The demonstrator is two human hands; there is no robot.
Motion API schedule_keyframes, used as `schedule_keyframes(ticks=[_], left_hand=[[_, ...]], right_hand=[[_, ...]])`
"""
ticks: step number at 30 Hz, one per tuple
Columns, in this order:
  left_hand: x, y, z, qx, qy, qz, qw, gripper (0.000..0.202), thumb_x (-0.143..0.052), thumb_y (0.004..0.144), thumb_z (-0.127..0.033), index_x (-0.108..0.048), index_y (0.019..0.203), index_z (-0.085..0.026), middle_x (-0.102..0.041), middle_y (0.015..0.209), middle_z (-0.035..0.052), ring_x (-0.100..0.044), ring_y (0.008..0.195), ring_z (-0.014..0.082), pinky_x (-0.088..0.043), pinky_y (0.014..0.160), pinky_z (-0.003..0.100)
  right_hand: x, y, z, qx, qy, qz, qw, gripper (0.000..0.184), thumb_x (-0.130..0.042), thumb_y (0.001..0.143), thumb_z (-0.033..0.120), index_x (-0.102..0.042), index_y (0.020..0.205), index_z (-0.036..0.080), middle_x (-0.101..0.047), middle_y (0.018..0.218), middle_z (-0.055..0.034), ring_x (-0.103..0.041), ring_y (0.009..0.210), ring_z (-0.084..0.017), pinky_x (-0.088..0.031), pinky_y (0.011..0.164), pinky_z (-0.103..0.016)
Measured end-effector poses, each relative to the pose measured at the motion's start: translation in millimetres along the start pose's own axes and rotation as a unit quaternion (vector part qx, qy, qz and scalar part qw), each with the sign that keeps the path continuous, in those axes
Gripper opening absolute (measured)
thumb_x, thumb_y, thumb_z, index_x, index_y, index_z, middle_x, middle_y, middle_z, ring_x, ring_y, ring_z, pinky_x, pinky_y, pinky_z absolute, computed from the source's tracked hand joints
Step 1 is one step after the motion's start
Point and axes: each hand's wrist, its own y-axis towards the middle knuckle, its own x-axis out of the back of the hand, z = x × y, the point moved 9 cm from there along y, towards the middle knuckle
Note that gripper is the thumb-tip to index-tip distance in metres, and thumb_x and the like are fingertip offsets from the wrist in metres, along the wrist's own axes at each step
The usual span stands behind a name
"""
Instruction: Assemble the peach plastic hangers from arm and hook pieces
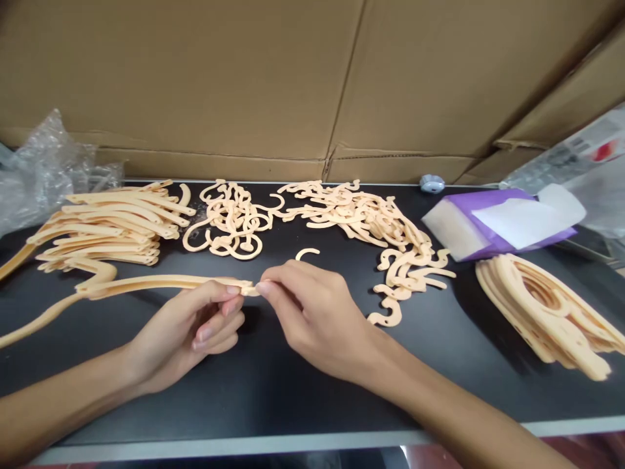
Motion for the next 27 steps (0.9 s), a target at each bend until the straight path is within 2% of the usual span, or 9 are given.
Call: schedule_keyframes(ticks=[3, 6, 8, 10, 14, 19, 21, 27], left_hand=[[0.1, -0.9, -3.4, -0.007, 0.004, 0.006, 1.0, 0.029, -0.054, 0.081, -0.022, -0.049, 0.053, -0.016, -0.033, 0.038, -0.006, -0.021, 0.036, 0.0044, -0.021, 0.039, 0.017], [3.9, -0.8, -7.7, -0.026, 0.014, -0.009, 1.0, 0.029, -0.055, 0.079, -0.024, -0.05, 0.052, -0.016, -0.034, 0.038, -0.0054, -0.022, 0.036, 0.0045, -0.022, 0.039, 0.018], [8.0, -0.8, -9.2, -0.038, 0.026, -0.029, 0.999, 0.027, -0.057, 0.077, -0.026, -0.054, 0.053, -0.015, -0.036, 0.039, -0.0049, -0.024, 0.037, 0.0045, -0.022, 0.04, 0.018], [10.8, -1.2, -9.5, -0.047, 0.05, -0.042, 0.997, 0.025, -0.058, 0.076, -0.029, -0.059, 0.057, -0.014, -0.039, 0.039, -0.0046, -0.026, 0.037, 0.0047, -0.023, 0.04, 0.019], [12.4, -3.3, -13.0, -0.078, 0.127, -0.063, 0.987, 0.026, -0.057, 0.077, -0.034, -0.065, 0.062, -0.014, -0.042, 0.04, -0.0039, -0.03, 0.038, 0.006, -0.024, 0.042, 0.02], [10.5, -6.4, -20.9, -0.106, 0.212, -0.088, 0.968, 0.028, -0.054, 0.075, -0.034, -0.062, 0.055, -0.016, -0.043, 0.038, -0.0027, -0.035, 0.039, 0.008, -0.026, 0.041, 0.021], [10.2, -7.5, -22.9, -0.11, 0.233, -0.099, 0.961, 0.029, -0.053, 0.073, -0.034, -0.061, 0.051, -0.017, -0.043, 0.037, -0.0019, -0.037, 0.038, 0.0087, -0.026, 0.04, 0.022], [5.3, -7.6, -20.1, -0.111, 0.282, -0.076, 0.95, 0.033, -0.05, 0.074, -0.034, -0.06, 0.047, -0.017, -0.042, 0.034, -0.002, -0.036, 0.034, 0.0078, -0.025, 0.038, 0.021]], right_hand=[[-6.1, -0.4, -19.7, -0.117, 0.106, 0.052, 0.986, 0.017, -0.054, 0.097, 0.022, -0.066, 0.087, 0.017, -0.059, 0.068, 0.0021, -0.051, 0.059, -0.008, -0.041, 0.055, -0.023], [-12.6, -4.6, -33.2, -0.209, 0.249, 0.074, 0.943, 0.012, -0.062, 0.092, 0.029, -0.064, 0.1, 0.02, -0.056, 0.074, 0.0036, -0.049, 0.058, -0.008, -0.04, 0.051, -0.022], [-15.4, -5.6, -35.1, -0.231, 0.324, 0.079, 0.914, 0.023, -0.07, 0.086, 0.028, -0.06, 0.105, 0.021, -0.052, 0.073, 0.0052, -0.046, 0.057, -0.008, -0.039, 0.05, -0.021], [-16.5, -4.6, -34.2, -0.229, 0.35, 0.085, 0.904, 0.023, -0.073, 0.083, 0.026, -0.061, 0.101, 0.021, -0.051, 0.075, 0.0046, -0.047, 0.057, -0.007, -0.04, 0.049, -0.021], [-11.2, 1.1, -30.1, -0.185, 0.303, 0.073, 0.932, 0.015, -0.066, 0.089, 0.025, -0.07, 0.101, 0.017, -0.064, 0.094, -0.0029, -0.054, 0.059, -0.007, -0.047, 0.053, -0.024], [-5.0, 6.3, -14.9, -0.102, 0.151, 0.085, 0.98, 0.018, -0.056, 0.097, 0.022, -0.073, 0.095, 0.019, -0.07, 0.082, -0.0014, -0.061, 0.073, -0.011, -0.049, 0.069, -0.025], [-4.5, 6.6, -8.7, -0.077, 0.123, 0.092, 0.985, 0.019, -0.054, 0.098, 0.021, -0.072, 0.093, 0.019, -0.072, 0.086, -0.0012, -0.061, 0.075, -0.011, -0.047, 0.071, -0.024], [-13.4, 1.9, -7.6, -0.072, 0.115, 0.101, 0.986, 0.012, -0.059, 0.095, 0.022, -0.071, 0.092, 0.019, -0.07, 0.076, 0.0026, -0.056, 0.062, -0.008, -0.042, 0.059, -0.02]])
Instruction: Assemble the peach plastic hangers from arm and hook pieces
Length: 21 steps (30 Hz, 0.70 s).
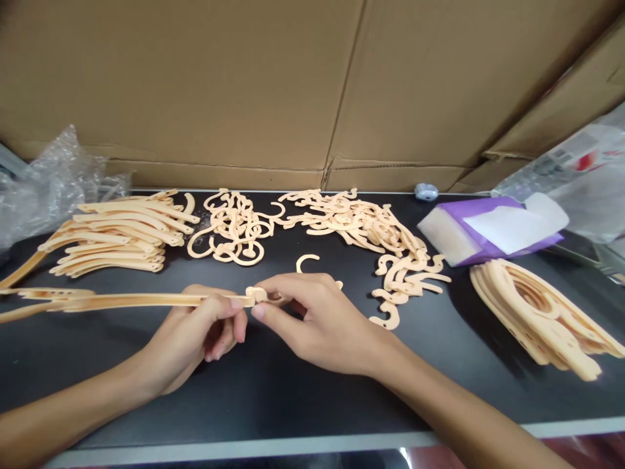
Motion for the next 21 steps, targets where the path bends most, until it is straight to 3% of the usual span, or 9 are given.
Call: schedule_keyframes(ticks=[4, 9, 13, 17, 21], left_hand=[[-2.4, -0.2, 2.6, 0.003, 0.018, 0.017, 1.0, 0.038, -0.049, 0.078, -0.037, -0.061, 0.048, -0.017, -0.045, 0.034, -0.0015, -0.035, 0.032, 0.0073, -0.025, 0.038, 0.021], [-9.8, -1.4, -0.7, 0.0, -0.009, 0.043, 0.999, 0.039, -0.049, 0.078, -0.036, -0.06, 0.046, -0.017, -0.043, 0.033, -0.0015, -0.036, 0.031, 0.0075, -0.026, 0.037, 0.021], [-15.5, -1.7, 3.0, 0.036, -0.039, 0.067, 0.996, 0.042, -0.05, 0.079, -0.041, -0.06, 0.046, -0.017, -0.042, 0.033, -0.0012, -0.036, 0.03, 0.0076, -0.026, 0.036, 0.021], [-21.3, -4.4, 9.2, 0.084, -0.058, 0.096, 0.99, 0.049, -0.052, 0.082, -0.054, -0.06, 0.05, -0.017, -0.042, 0.035, -0.0019, -0.037, 0.033, 0.0079, -0.023, 0.035, 0.02], [-28.5, -13.8, 1.6, 0.043, 0.019, 0.141, 0.989, 0.047, -0.053, 0.085, -0.052, -0.059, 0.054, -0.018, -0.045, 0.039, -0.0021, -0.038, 0.035, 0.0082, -0.025, 0.037, 0.021]], right_hand=[[1.4, -0.6, 1.8, 0.025, 0.016, -0.034, 0.999, 0.005, -0.066, 0.09, 0.02, -0.07, 0.088, 0.017, -0.07, 0.075, 0.0028, -0.054, 0.059, -0.006, -0.04, 0.054, -0.018], [5.4, -4.5, 5.0, 0.028, -0.004, -0.059, 0.998, 0.006, -0.068, 0.09, 0.022, -0.071, 0.095, 0.02, -0.069, 0.072, 0.0036, -0.05, 0.053, -0.006, -0.035, 0.045, -0.02], [7.3, -7.6, 10.5, 0.036, -0.038, -0.079, 0.996, 0.005, -0.065, 0.091, 0.022, -0.069, 0.089, 0.02, -0.062, 0.064, 0.0041, -0.044, 0.05, -0.007, -0.033, 0.044, -0.021], [6.1, -6.2, 7.5, -0.001, -0.029, -0.069, 0.997, 0.018, -0.06, 0.094, 0.023, -0.063, 0.077, 0.019, -0.047, 0.055, 0.0061, -0.037, 0.048, -0.007, -0.03, 0.043, -0.022], [7.5, -3.7, -0.9, -0.034, -0.011, -0.049, 0.998, 0.021, -0.057, 0.095, 0.028, -0.061, 0.077, 0.019, -0.048, 0.058, 0.0056, -0.039, 0.05, -0.008, -0.032, 0.046, -0.021]])
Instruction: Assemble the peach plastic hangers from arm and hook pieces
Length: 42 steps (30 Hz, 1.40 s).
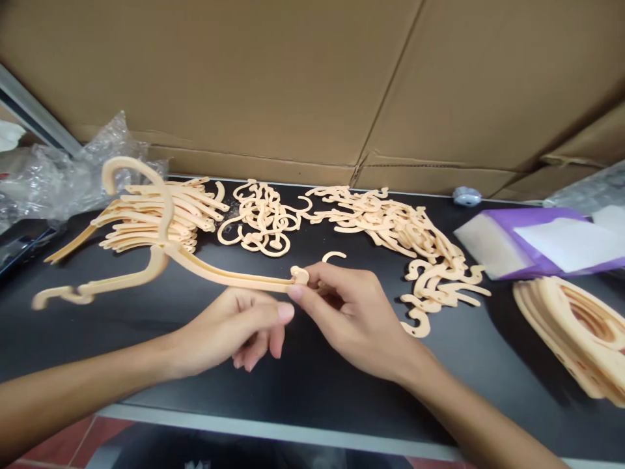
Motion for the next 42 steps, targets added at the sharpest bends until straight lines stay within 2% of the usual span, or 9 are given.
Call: schedule_keyframes(ticks=[4, 5, 8, 9, 11, 20, 26, 33, 42], left_hand=[[5.0, -15.9, -25.8, -0.154, 0.208, -0.057, 0.964, 0.043, -0.054, 0.091, -0.04, -0.056, 0.054, -0.018, -0.049, 0.045, -0.0016, -0.04, 0.041, 0.0086, -0.03, 0.045, 0.024], [5.9, -21.8, -36.0, -0.218, 0.288, -0.085, 0.929, 0.041, -0.054, 0.093, -0.037, -0.059, 0.057, -0.018, -0.053, 0.05, -0.0002, -0.043, 0.045, 0.0098, -0.033, 0.049, 0.025], [1.2, -35.1, -52.7, -0.354, 0.524, -0.159, 0.758, 0.025, -0.051, 0.094, -0.027, -0.069, 0.08, -0.018, -0.067, 0.075, 0.0074, -0.056, 0.069, 0.0187, -0.041, 0.066, 0.032], [1.6, -34.1, -52.4, -0.362, 0.575, -0.178, 0.712, 0.022, -0.05, 0.094, -0.024, -0.07, 0.089, -0.018, -0.068, 0.084, 0.0095, -0.058, 0.078, 0.022, -0.043, 0.071, 0.034], [6.6, -27.2, -49.9, -0.349, 0.631, -0.203, 0.663, 0.022, -0.049, 0.093, -0.021, -0.068, 0.103, -0.016, -0.067, 0.097, 0.0122, -0.057, 0.092, 0.0263, -0.044, 0.078, 0.038], [10.4, -4.0, -27.4, -0.269, 0.661, -0.136, 0.687, 0.026, -0.039, 0.099, -0.018, -0.065, 0.099, -0.015, -0.067, 0.092, 0.0101, -0.06, 0.082, 0.0239, -0.044, 0.074, 0.037], [11.4, -2.9, -26.0, -0.255, 0.676, -0.133, 0.678, 0.023, -0.042, 0.096, -0.014, -0.065, 0.098, -0.014, -0.067, 0.091, 0.0104, -0.062, 0.081, 0.0254, -0.041, 0.069, 0.037], [15.4, -5.8, -32.4, -0.272, 0.679, -0.153, 0.665, 0.017, -0.047, 0.093, -0.012, -0.064, 0.092, -0.015, -0.065, 0.088, 0.0074, -0.062, 0.077, 0.0228, -0.037, 0.06, 0.033], [9.3, -15.1, -38.6, -0.352, 0.651, -0.173, 0.65, 0.021, -0.051, 0.088, -0.003, -0.067, 0.096, -0.014, -0.063, 0.087, 0.0044, -0.059, 0.077, 0.02, -0.046, 0.065, 0.031]], right_hand=[[-0.8, 2.6, -12.8, -0.024, -0.029, 0.033, 0.999, 0.025, -0.055, 0.097, 0.034, -0.062, 0.078, 0.018, -0.048, 0.06, 0.0049, -0.041, 0.055, -0.009, -0.033, 0.05, -0.022], [-1.5, 3.4, -15.3, -0.025, -0.042, 0.041, 0.998, 0.026, -0.055, 0.097, 0.035, -0.062, 0.078, 0.018, -0.048, 0.06, 0.0048, -0.04, 0.055, -0.009, -0.033, 0.05, -0.022], [-2.2, 6.0, -18.6, -0.013, -0.08, 0.054, 0.995, 0.029, -0.054, 0.098, 0.034, -0.059, 0.074, 0.018, -0.047, 0.061, 0.0044, -0.04, 0.056, -0.009, -0.032, 0.051, -0.023], [-1.9, 6.8, -18.5, -0.005, -0.091, 0.056, 0.994, 0.03, -0.054, 0.098, 0.033, -0.057, 0.072, 0.018, -0.048, 0.061, 0.0041, -0.041, 0.056, -0.009, -0.032, 0.051, -0.023], [-1.2, 8.0, -17.9, 0.008, -0.11, 0.059, 0.992, 0.031, -0.054, 0.098, 0.031, -0.055, 0.069, 0.018, -0.05, 0.061, 0.0041, -0.043, 0.056, -0.009, -0.032, 0.052, -0.023], [-6.9, 4.7, -20.1, 0.022, -0.157, 0.109, 0.981, 0.018, -0.055, 0.097, 0.023, -0.069, 0.085, 0.018, -0.068, 0.082, -0.0026, -0.059, 0.075, -0.014, -0.042, 0.066, -0.025], [2.9, 6.8, -21.2, -0.005, -0.156, 0.072, 0.985, 0.016, -0.053, 0.098, 0.025, -0.067, 0.093, 0.02, -0.069, 0.082, -0.0006, -0.06, 0.072, -0.013, -0.041, 0.065, -0.025], [9.7, 7.8, -18.8, 0.025, -0.184, 0.043, 0.982, 0.015, -0.053, 0.098, 0.023, -0.066, 0.091, 0.019, -0.07, 0.089, -0.002, -0.063, 0.081, -0.015, -0.044, 0.072, -0.028], [-4.7, 3.3, -10.7, 0.098, -0.229, 0.08, 0.965, 0.017, -0.054, 0.098, 0.02, -0.07, 0.098, 0.016, -0.07, 0.084, -0.0044, -0.059, 0.084, -0.018, -0.04, 0.079, -0.033]])
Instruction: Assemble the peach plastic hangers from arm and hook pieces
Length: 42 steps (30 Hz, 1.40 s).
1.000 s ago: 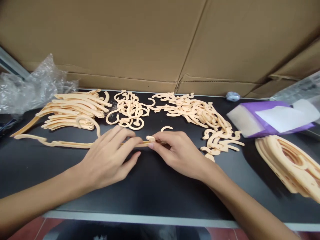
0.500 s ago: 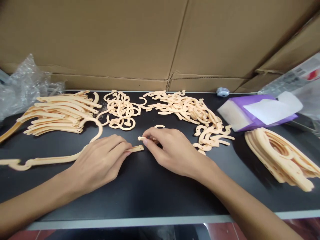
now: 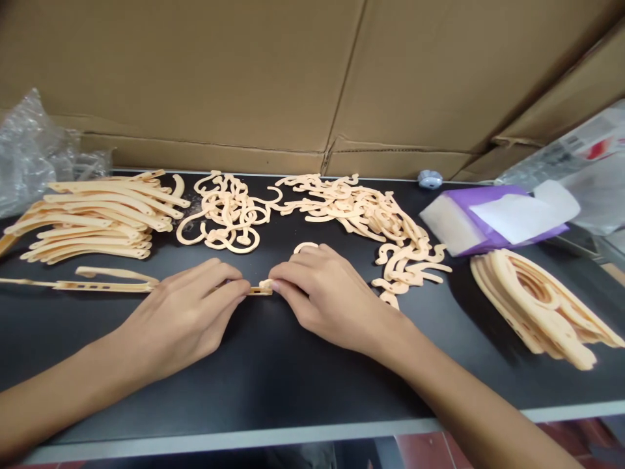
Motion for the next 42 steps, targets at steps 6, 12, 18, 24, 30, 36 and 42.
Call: schedule_keyframes(ticks=[6, 12, 18, 24, 30, 36, 42], left_hand=[[-1.7, 0.0, -1.0, 0.009, 0.017, 0.003, 1.0, 0.02, -0.052, 0.089, -0.006, -0.068, 0.095, -0.015, -0.063, 0.085, 0.0045, -0.058, 0.076, 0.0209, -0.044, 0.062, 0.032], [-1.0, 0.2, -2.5, 0.008, 0.021, -0.001, 1.0, 0.018, -0.051, 0.09, -0.006, -0.068, 0.092, -0.014, -0.065, 0.086, 0.005, -0.058, 0.076, 0.0212, -0.045, 0.063, 0.033], [-0.9, -0.6, -4.0, -0.001, 0.027, -0.008, 1.0, 0.018, -0.052, 0.088, -0.004, -0.067, 0.091, -0.014, -0.065, 0.086, 0.0044, -0.058, 0.077, 0.0209, -0.045, 0.064, 0.033], [0.0, 0.5, -1.8, 0.003, 0.019, -0.019, 1.0, 0.018, -0.053, 0.087, -0.005, -0.067, 0.09, -0.015, -0.066, 0.086, 0.0032, -0.059, 0.075, 0.0203, -0.045, 0.061, 0.033], [0.8, 0.9, -3.1, 0.0, 0.03, -0.025, 0.999, 0.019, -0.054, 0.084, -0.004, -0.068, 0.09, -0.015, -0.068, 0.087, 0.0033, -0.06, 0.075, 0.0207, -0.046, 0.061, 0.033], [2.1, 1.1, -4.2, -0.004, 0.034, -0.039, 0.999, 0.018, -0.055, 0.083, -0.003, -0.068, 0.089, -0.014, -0.068, 0.086, 0.0033, -0.06, 0.075, 0.0206, -0.046, 0.061, 0.033], [1.4, -0.3, -4.5, -0.001, 0.04, -0.033, 0.999, 0.017, -0.054, 0.086, -0.005, -0.067, 0.087, -0.015, -0.068, 0.084, 0.0031, -0.06, 0.075, 0.0202, -0.045, 0.062, 0.033]], right_hand=[[-0.5, -0.1, 0.5, -0.005, -0.025, 0.008, 1.0, 0.019, -0.056, 0.097, 0.019, -0.074, 0.092, 0.016, -0.065, 0.073, -0.0023, -0.054, 0.073, -0.016, -0.033, 0.071, -0.032], [-3.5, -0.9, 0.8, 0.005, -0.067, 0.005, 0.998, 0.023, -0.054, 0.096, 0.019, -0.075, 0.087, 0.016, -0.062, 0.069, -0.0019, -0.052, 0.069, -0.016, -0.029, 0.068, -0.032], [-7.0, -3.0, 6.5, 0.032, -0.118, 0.002, 0.992, 0.027, -0.051, 0.096, 0.017, -0.073, 0.081, 0.017, -0.061, 0.067, -0.0016, -0.05, 0.066, -0.016, -0.027, 0.068, -0.034], [-9.5, -2.9, 12.3, 0.049, -0.179, 0.002, 0.983, 0.027, -0.051, 0.095, 0.014, -0.069, 0.076, 0.018, -0.061, 0.068, -0.0014, -0.05, 0.07, -0.017, -0.026, 0.071, -0.035], [-11.7, -4.1, 16.6, 0.059, -0.225, 0.009, 0.973, 0.024, -0.05, 0.094, 0.011, -0.064, 0.075, 0.018, -0.061, 0.07, -0.002, -0.049, 0.072, -0.018, -0.026, 0.073, -0.036], [-13.2, -3.3, 15.7, 0.052, -0.223, 0.018, 0.973, 0.022, -0.051, 0.092, 0.009, -0.064, 0.076, 0.018, -0.06, 0.071, -0.0022, -0.048, 0.072, -0.018, -0.025, 0.072, -0.035], [-13.5, -0.3, 14.7, 0.034, -0.208, 0.04, 0.977, 0.025, -0.05, 0.093, 0.009, -0.066, 0.076, 0.018, -0.059, 0.072, -0.0019, -0.047, 0.069, -0.017, -0.025, 0.071, -0.034]])
